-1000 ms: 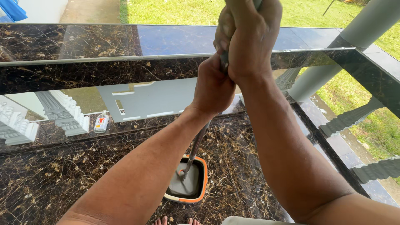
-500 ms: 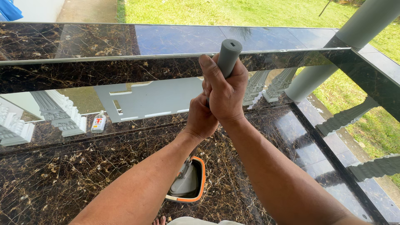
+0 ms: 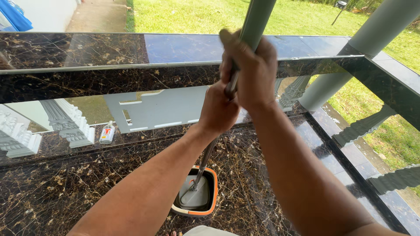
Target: The person mops a tiled balcony floor using a mop and a bucket of water, repeatedly dipping the mop and moving it across the surface.
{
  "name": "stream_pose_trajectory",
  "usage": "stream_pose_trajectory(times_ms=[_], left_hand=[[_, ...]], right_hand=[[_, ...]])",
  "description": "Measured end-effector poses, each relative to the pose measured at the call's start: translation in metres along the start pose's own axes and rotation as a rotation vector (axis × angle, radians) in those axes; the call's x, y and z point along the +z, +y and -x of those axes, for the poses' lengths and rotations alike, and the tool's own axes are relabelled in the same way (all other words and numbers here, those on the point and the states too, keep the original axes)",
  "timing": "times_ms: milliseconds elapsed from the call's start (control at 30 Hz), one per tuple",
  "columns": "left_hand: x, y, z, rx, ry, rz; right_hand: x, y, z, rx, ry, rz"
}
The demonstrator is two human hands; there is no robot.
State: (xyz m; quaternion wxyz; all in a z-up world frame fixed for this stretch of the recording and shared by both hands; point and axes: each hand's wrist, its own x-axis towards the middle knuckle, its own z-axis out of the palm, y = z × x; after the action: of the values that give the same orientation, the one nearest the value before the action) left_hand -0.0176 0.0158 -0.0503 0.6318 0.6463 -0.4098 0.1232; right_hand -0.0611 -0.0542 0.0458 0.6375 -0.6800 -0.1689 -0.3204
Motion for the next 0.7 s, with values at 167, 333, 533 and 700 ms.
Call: stream_pose_trajectory(times_ms=[167, 333, 533, 700], left_hand=[[-0.012, 0.056, -0.061, 0.093, 0.065, 0.084], [-0.011, 0.057, -0.068, 0.197, 0.095, 0.115], [-0.002, 0.033, -0.05, 0.164, 0.086, 0.143], [0.005, 0.013, -0.039, 0.081, 0.139, 0.116]], right_hand=[[-0.037, -0.036, -0.066, -0.066, -0.137, -0.124], [-0.041, -0.025, -0.081, 0.007, -0.242, -0.363], [-0.02, -0.011, -0.052, -0.101, -0.021, -0.114], [-0.014, 0.005, -0.044, -0.108, 0.001, -0.131]])
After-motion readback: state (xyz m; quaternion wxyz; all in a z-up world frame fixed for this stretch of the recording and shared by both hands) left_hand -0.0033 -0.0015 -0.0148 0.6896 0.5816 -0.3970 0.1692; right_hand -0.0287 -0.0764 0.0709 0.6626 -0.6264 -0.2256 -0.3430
